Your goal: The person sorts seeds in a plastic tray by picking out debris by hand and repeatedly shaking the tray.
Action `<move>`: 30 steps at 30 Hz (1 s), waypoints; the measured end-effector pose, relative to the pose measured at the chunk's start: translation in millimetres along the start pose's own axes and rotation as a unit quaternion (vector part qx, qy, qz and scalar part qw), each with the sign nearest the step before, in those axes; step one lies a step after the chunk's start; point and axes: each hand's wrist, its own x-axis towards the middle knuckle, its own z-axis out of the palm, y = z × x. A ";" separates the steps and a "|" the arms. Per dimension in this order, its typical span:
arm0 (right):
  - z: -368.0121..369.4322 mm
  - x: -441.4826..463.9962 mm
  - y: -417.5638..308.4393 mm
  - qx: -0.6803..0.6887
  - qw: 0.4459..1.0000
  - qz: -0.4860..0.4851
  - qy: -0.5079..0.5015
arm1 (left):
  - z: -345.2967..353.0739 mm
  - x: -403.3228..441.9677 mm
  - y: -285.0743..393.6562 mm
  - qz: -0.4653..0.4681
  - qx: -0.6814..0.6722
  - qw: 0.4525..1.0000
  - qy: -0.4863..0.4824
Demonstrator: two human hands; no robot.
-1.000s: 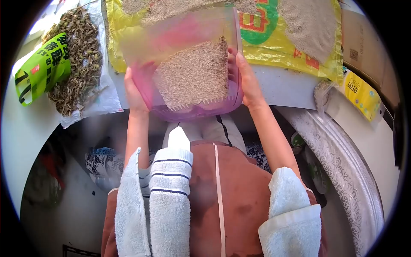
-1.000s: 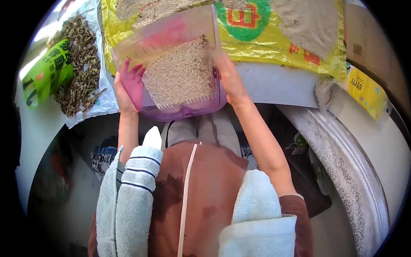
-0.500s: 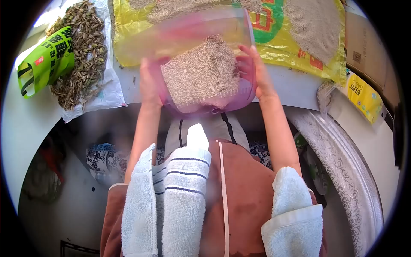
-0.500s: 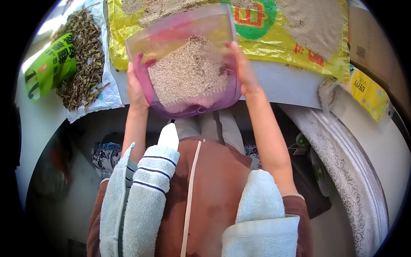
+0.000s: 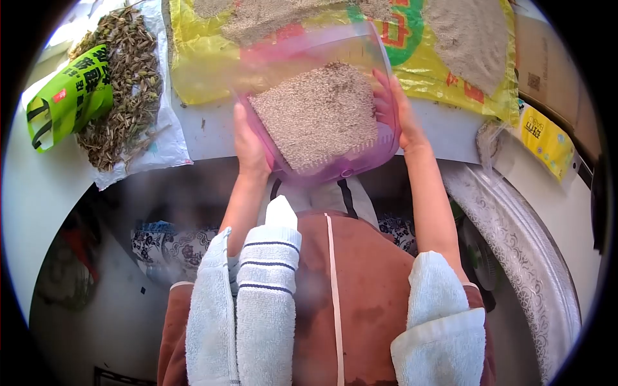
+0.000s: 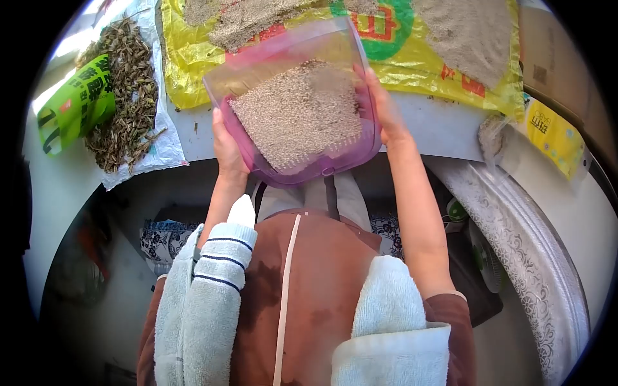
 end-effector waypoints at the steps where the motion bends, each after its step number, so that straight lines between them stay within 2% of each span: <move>1: -2.6 -4.5 -1.4 -0.009 1.000 0.001 0.006 | 2.6 -2.5 -1.6 0.001 0.005 1.000 -0.001; 4: 2.9 3.6 18.0 -0.061 0.997 -0.035 0.006 | 3.0 -15.7 15.2 -0.032 0.014 0.998 0.046; 5: 7.1 8.9 25.5 -0.079 0.995 -0.054 0.000 | 1.6 -20.2 28.1 -0.050 -0.006 0.998 0.026; 8: 17.3 5.9 16.2 -0.057 0.998 0.005 -0.037 | -9.9 -17.5 24.3 -0.008 0.015 0.999 0.031; 10: 20.2 -5.5 4.5 -0.021 0.999 -0.002 -0.033 | -2.7 -17.7 12.0 0.029 0.040 0.999 0.018; 12: 8.1 -9.7 5.3 -0.040 0.998 -0.011 -0.039 | 2.9 -26.0 13.8 0.001 0.025 0.999 0.026; 13: 23.1 -12.4 5.8 -0.021 1.000 -0.012 -0.009 | 5.9 -32.8 22.3 -0.022 -0.003 0.999 0.025; 14: 14.6 7.5 20.1 -0.117 0.991 -0.067 -0.023 | 5.1 -35.7 32.2 -0.038 -0.032 0.998 0.023; 16: 9.1 11.9 23.3 -0.128 0.990 -0.038 -0.052 | -2.7 -33.9 32.4 -0.027 0.011 0.998 0.048; 19: 17.3 -12.5 -2.2 0.000 1.000 0.019 -0.025 | -4.5 -25.1 14.7 0.019 0.054 0.998 0.040; 22: 16.1 -3.5 12.5 -0.094 0.995 -0.017 -0.002 | 4.6 -38.1 32.1 -0.031 -0.002 0.999 0.035; 23: 18.2 10.5 25.4 -0.141 0.983 -0.108 -0.042 | -6.2 -36.2 37.7 -0.043 0.001 0.997 0.063; 26: 27.5 -8.3 1.0 -0.047 0.998 0.024 -0.041 | -10.3 -30.8 25.3 0.015 0.011 0.999 0.036; 27: 28.1 -18.1 -8.4 -0.034 0.997 0.050 -0.048 | -10.7 -30.4 16.7 0.024 0.045 0.997 0.058; 30: 21.5 -2.6 19.9 -0.088 0.995 -0.020 -0.035 | -8.1 -42.6 33.6 -0.026 -0.019 0.999 0.000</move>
